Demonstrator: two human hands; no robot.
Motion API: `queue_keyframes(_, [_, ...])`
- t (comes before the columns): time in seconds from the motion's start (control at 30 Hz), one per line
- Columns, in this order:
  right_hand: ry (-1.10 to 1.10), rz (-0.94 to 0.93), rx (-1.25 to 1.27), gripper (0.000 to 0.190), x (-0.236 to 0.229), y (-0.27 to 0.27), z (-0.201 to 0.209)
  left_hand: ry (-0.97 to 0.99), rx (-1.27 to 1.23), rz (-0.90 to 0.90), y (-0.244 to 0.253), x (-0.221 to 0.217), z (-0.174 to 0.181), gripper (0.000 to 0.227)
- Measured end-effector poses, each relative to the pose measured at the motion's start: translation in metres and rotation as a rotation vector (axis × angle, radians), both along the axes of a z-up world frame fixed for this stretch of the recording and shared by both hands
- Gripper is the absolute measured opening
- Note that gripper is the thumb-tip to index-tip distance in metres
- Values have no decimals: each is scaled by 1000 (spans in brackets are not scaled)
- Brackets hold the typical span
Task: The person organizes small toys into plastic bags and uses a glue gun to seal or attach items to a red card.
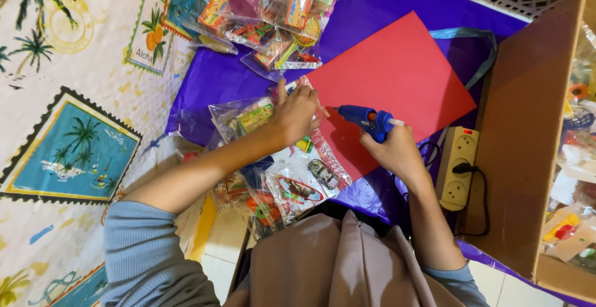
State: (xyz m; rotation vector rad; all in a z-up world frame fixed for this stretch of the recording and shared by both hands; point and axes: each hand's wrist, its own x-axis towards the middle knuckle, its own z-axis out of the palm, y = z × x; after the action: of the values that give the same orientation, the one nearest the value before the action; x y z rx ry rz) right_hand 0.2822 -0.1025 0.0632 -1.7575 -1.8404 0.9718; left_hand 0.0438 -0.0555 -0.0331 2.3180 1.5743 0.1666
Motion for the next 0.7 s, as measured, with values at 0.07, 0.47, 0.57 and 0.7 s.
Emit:
queue_keyframes(0.07, [-2,8,19,26,4,1,-12,55,61,-52,-1,1,-2,51])
queue_keyframes(0.47, [76,-40,94,31,11,-12,-30,-34,48,-57,20,-8,-16,31])
queue_keyframes(0.57, [82,-43,111,32,10,-13,-31,-8,18,-76,20,-4,-5,31])
queue_keyframes(0.7, [94,-38,105,29,12,-14,-39,-10,52,-60,30,-6,-23,29])
